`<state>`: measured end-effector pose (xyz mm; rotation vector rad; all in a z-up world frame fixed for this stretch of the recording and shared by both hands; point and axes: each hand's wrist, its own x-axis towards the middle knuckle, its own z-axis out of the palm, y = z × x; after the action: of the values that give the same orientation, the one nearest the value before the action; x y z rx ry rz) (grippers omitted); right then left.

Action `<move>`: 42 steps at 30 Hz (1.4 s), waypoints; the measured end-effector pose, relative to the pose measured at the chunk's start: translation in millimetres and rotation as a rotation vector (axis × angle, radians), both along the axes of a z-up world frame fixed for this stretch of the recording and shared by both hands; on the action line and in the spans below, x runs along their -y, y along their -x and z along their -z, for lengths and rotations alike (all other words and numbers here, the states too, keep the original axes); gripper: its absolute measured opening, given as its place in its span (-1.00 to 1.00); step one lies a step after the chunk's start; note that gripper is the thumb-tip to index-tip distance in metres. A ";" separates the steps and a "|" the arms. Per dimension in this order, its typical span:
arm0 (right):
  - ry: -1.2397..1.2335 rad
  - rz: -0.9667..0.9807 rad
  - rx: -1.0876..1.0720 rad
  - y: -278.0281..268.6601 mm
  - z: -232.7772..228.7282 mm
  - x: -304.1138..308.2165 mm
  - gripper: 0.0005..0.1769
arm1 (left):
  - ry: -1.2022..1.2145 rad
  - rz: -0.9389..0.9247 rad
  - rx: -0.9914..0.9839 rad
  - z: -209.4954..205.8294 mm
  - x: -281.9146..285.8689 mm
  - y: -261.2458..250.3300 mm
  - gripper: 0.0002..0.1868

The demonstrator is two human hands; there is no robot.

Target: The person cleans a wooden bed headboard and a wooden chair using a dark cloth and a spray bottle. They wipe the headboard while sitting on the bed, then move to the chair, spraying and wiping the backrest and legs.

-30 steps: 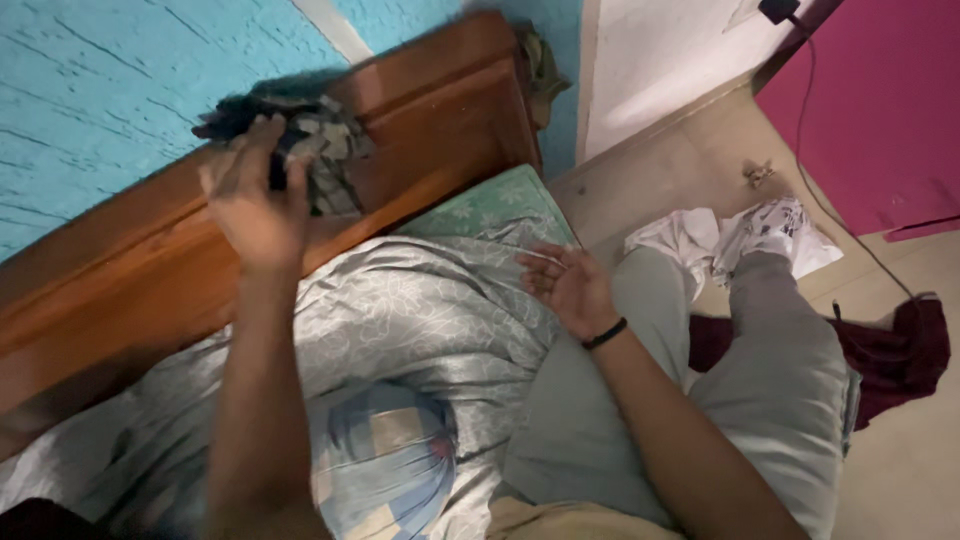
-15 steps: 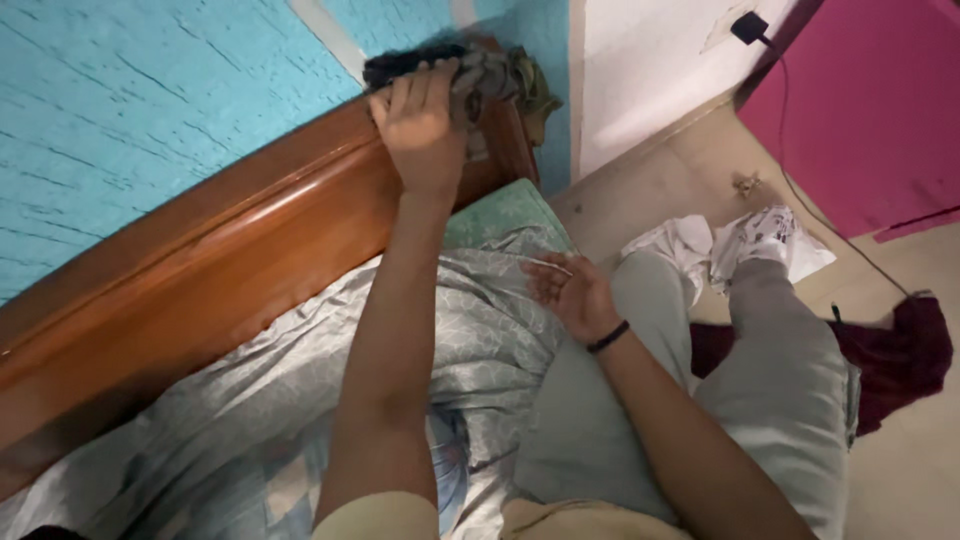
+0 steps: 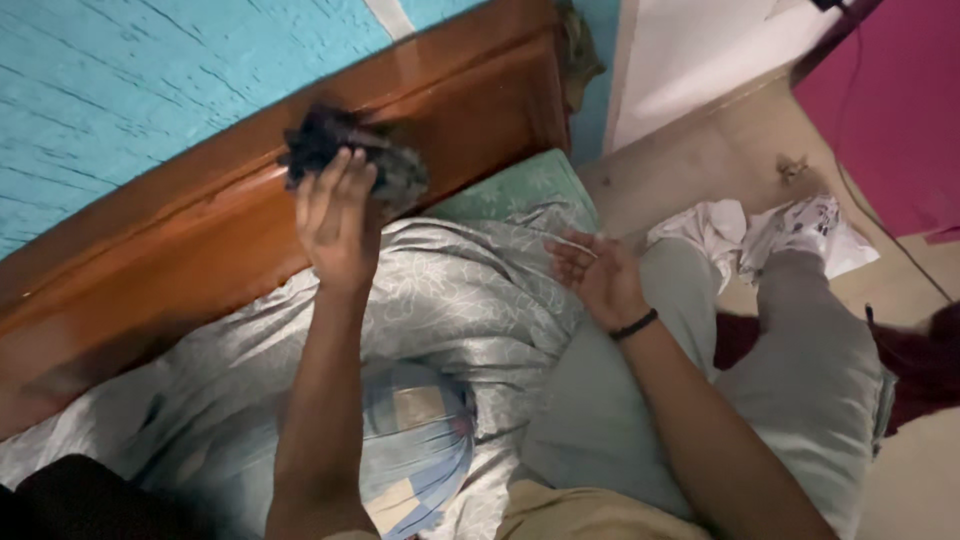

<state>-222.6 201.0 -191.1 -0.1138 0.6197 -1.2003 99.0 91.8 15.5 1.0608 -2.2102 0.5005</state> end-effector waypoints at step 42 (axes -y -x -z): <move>-0.037 -0.003 -0.155 -10.1 -23.7 4.4 -0.44 | -0.268 0.372 0.411 212.1 117.4 128.6 -0.72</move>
<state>-212.5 196.5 -167.3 -0.1773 0.7765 -1.1836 -29.6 -25.6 -196.6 0.6843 -2.8228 0.2761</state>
